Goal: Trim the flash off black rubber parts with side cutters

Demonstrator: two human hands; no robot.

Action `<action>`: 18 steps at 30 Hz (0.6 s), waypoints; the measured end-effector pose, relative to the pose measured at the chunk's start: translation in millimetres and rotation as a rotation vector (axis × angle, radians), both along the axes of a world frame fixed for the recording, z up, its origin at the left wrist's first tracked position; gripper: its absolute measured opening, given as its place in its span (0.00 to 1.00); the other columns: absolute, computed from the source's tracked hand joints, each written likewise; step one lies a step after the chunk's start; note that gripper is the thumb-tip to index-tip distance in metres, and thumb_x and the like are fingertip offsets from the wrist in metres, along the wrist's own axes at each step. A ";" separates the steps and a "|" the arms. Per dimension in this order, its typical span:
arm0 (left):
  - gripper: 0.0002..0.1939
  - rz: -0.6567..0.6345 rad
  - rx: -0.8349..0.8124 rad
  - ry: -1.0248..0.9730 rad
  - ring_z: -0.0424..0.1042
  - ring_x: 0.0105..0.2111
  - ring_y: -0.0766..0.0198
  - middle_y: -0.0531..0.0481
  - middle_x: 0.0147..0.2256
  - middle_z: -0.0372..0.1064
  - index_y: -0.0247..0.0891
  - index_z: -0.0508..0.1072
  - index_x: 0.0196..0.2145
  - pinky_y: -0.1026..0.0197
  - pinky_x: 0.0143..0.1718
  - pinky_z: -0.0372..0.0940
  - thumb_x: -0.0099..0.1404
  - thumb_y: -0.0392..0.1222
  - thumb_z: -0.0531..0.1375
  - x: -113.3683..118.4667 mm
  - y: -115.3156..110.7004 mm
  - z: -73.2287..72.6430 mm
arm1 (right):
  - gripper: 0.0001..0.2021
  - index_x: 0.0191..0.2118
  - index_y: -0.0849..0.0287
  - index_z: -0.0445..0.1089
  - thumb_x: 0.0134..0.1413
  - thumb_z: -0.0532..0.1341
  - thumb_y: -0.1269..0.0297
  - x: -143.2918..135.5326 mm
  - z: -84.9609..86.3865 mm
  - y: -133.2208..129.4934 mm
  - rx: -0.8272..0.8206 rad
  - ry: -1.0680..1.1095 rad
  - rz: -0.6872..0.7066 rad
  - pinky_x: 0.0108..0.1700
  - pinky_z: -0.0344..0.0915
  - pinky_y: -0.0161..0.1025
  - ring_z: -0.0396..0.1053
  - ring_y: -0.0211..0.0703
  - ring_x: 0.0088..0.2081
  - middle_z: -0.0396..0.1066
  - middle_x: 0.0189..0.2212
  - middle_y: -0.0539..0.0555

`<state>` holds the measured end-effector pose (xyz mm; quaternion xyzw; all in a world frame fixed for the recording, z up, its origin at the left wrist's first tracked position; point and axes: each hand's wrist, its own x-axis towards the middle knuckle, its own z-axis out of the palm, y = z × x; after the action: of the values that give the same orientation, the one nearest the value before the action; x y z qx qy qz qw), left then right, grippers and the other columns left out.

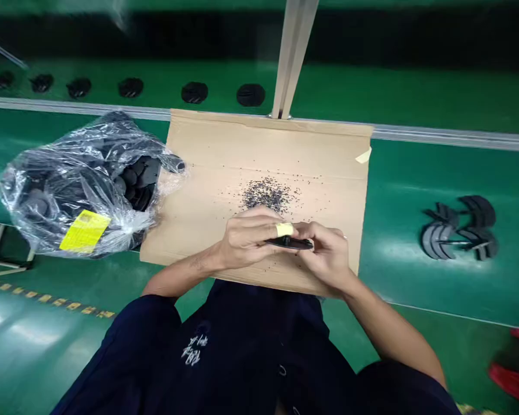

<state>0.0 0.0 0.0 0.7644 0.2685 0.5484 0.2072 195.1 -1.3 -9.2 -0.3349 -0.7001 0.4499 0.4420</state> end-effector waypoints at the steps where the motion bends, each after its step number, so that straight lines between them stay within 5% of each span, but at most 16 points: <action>1: 0.12 0.012 0.010 0.011 0.79 0.39 0.64 0.48 0.36 0.82 0.37 0.79 0.48 0.60 0.39 0.75 0.67 0.40 0.68 2.1 0.7 -1.8 | 0.13 0.29 0.56 0.66 0.59 0.69 0.60 -1.6 0.4 0.4 -0.033 0.028 -0.021 0.26 0.61 0.32 0.65 0.33 0.24 0.72 0.25 0.47; 7: 0.18 -0.008 -0.034 0.010 0.79 0.38 0.64 0.48 0.37 0.82 0.40 0.78 0.54 0.61 0.40 0.75 0.67 0.40 0.68 3.4 2.9 -6.1 | 0.12 0.30 0.56 0.70 0.57 0.71 0.59 -2.7 4.0 0.0 -0.145 0.086 -0.033 0.35 0.71 0.35 0.72 0.37 0.30 0.75 0.29 0.49; 14: 0.32 -0.393 -0.507 -0.046 0.78 0.42 0.59 0.40 0.42 0.81 0.39 0.81 0.50 0.56 0.44 0.73 0.72 0.66 0.51 -14.9 8.1 1.9 | 0.09 0.32 0.56 0.74 0.58 0.71 0.59 2.8 2.2 -4.1 -0.231 0.137 0.041 0.45 0.77 0.42 0.79 0.45 0.41 0.81 0.37 0.54; 18: 0.21 -0.261 -0.582 -0.115 0.78 0.39 0.62 0.45 0.39 0.81 0.39 0.82 0.46 0.60 0.44 0.73 0.63 0.57 0.69 -10.0 2.5 -4.6 | 0.06 0.39 0.56 0.74 0.62 0.68 0.60 5.7 -1.5 -1.7 -0.107 0.008 0.023 0.47 0.77 0.44 0.80 0.46 0.43 0.81 0.42 0.56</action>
<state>-10.0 2.5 -4.6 0.6688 0.3016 0.4597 0.5005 200.8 -3.0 -10.7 -0.3482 -0.6769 0.4933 0.4210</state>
